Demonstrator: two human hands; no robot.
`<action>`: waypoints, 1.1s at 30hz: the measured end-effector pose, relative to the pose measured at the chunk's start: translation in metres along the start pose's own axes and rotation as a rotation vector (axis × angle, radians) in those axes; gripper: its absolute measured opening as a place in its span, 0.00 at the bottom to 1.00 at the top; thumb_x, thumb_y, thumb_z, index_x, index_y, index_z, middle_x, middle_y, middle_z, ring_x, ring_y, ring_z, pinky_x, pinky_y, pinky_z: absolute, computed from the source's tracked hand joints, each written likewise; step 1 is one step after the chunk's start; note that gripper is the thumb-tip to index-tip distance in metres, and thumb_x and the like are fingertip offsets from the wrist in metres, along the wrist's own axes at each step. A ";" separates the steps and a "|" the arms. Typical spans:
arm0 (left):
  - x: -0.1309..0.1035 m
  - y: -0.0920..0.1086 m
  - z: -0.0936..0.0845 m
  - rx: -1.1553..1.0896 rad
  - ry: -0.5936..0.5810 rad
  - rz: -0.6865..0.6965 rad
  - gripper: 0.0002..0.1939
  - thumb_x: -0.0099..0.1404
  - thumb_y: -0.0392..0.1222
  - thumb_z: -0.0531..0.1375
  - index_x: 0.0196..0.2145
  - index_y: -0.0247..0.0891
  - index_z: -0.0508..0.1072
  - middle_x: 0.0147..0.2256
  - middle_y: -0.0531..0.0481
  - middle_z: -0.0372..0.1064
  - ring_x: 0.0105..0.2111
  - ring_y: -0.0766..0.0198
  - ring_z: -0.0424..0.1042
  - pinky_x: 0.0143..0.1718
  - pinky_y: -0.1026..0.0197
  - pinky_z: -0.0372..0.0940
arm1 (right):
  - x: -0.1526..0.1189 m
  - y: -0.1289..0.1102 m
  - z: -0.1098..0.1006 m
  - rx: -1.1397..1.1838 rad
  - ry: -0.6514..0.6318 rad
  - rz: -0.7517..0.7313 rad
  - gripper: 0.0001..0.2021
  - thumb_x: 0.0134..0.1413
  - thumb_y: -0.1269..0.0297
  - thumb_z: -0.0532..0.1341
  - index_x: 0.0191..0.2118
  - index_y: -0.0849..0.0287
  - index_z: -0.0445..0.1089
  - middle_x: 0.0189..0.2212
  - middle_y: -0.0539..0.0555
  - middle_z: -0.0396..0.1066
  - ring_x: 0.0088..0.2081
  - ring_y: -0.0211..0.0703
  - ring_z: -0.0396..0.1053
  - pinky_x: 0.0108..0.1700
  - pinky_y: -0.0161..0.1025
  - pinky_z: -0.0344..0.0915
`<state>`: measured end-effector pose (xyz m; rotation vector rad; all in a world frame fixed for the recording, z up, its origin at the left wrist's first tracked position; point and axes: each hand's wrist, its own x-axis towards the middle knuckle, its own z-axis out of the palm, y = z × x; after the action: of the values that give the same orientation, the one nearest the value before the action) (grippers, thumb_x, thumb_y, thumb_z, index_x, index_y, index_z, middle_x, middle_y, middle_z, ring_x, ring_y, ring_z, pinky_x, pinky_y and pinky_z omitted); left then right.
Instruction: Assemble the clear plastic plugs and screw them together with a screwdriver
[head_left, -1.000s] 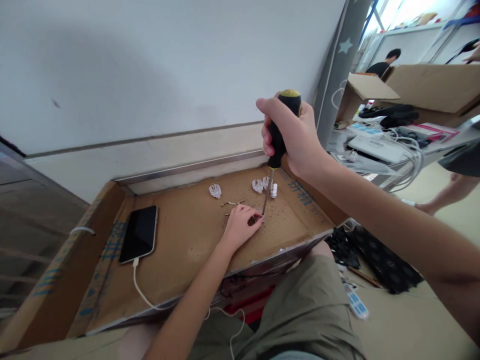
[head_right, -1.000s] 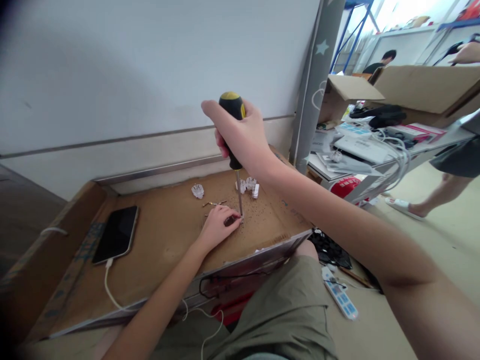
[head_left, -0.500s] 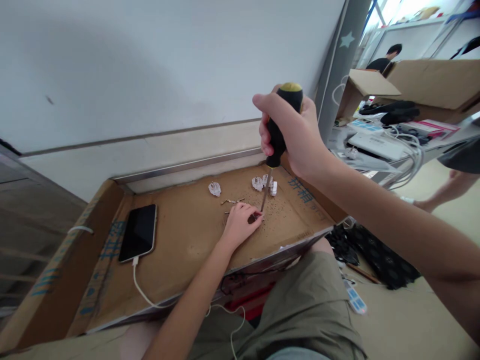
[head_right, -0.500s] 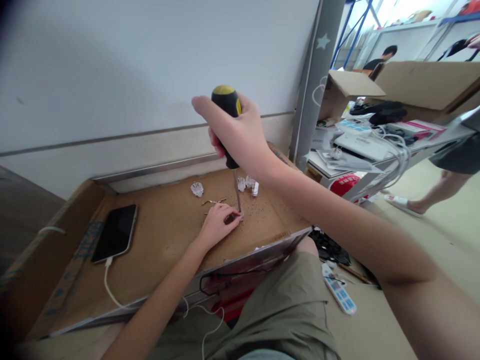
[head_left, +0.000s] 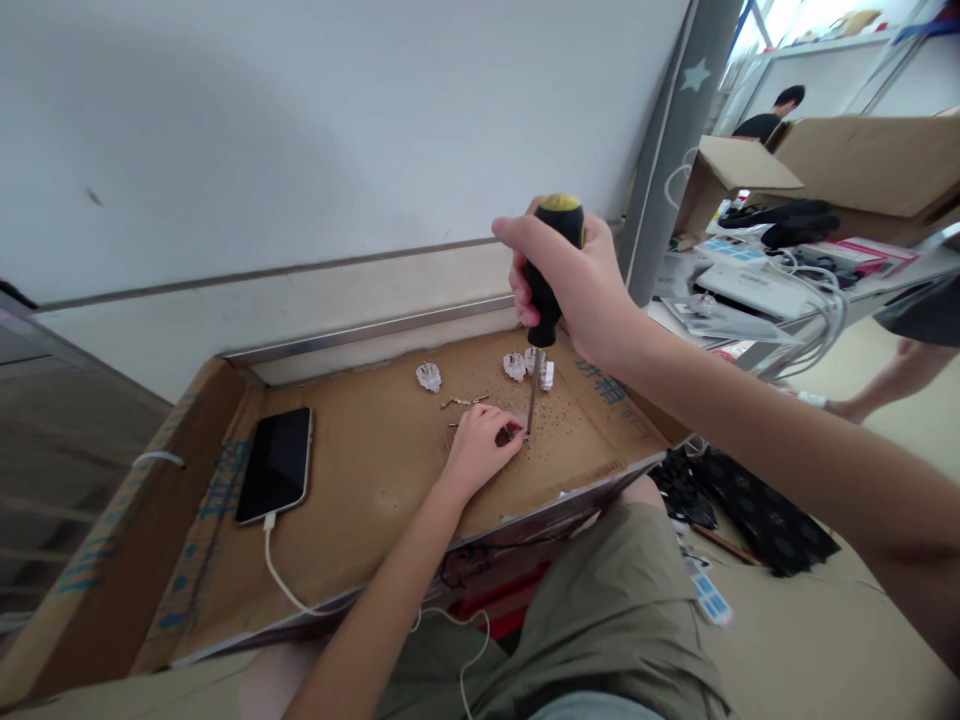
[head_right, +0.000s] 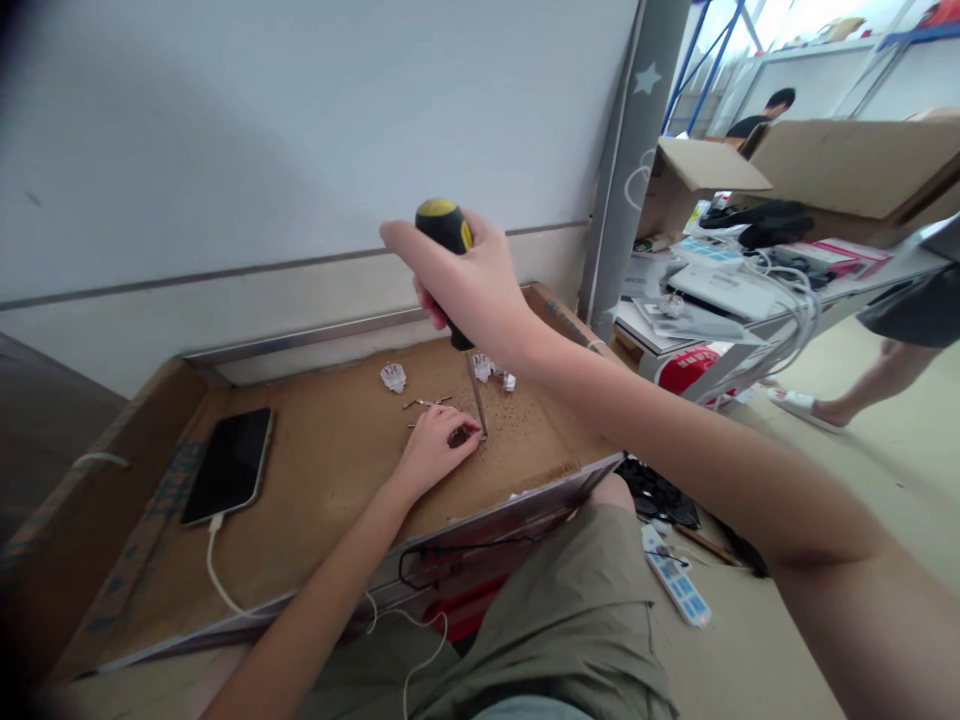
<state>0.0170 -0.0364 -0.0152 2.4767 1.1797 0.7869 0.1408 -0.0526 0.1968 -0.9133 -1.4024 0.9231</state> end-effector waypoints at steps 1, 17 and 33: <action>0.000 0.000 0.000 -0.001 0.000 0.001 0.04 0.61 0.42 0.58 0.33 0.42 0.73 0.34 0.54 0.72 0.40 0.59 0.63 0.46 0.56 0.58 | 0.000 0.001 0.000 0.003 -0.002 -0.001 0.18 0.45 0.52 0.58 0.24 0.58 0.50 0.17 0.47 0.54 0.17 0.31 0.51 0.20 0.34 0.50; 0.000 -0.001 0.002 0.012 0.013 0.004 0.05 0.61 0.43 0.59 0.33 0.42 0.73 0.33 0.53 0.72 0.40 0.59 0.63 0.45 0.56 0.58 | 0.005 -0.002 -0.007 -0.022 -0.019 -0.052 0.17 0.47 0.52 0.56 0.24 0.57 0.49 0.17 0.45 0.54 0.16 0.31 0.52 0.21 0.34 0.54; -0.001 -0.001 0.001 0.015 0.001 0.020 0.05 0.62 0.43 0.59 0.35 0.41 0.72 0.35 0.53 0.72 0.42 0.59 0.63 0.46 0.55 0.57 | 0.010 -0.011 -0.028 -0.230 -0.053 -0.089 0.15 0.52 0.54 0.55 0.43 0.55 0.56 0.37 0.49 0.62 0.32 0.32 0.67 0.35 0.32 0.65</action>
<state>0.0163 -0.0360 -0.0163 2.5040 1.1675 0.7875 0.1687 -0.0471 0.2117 -0.9940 -1.6051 0.7339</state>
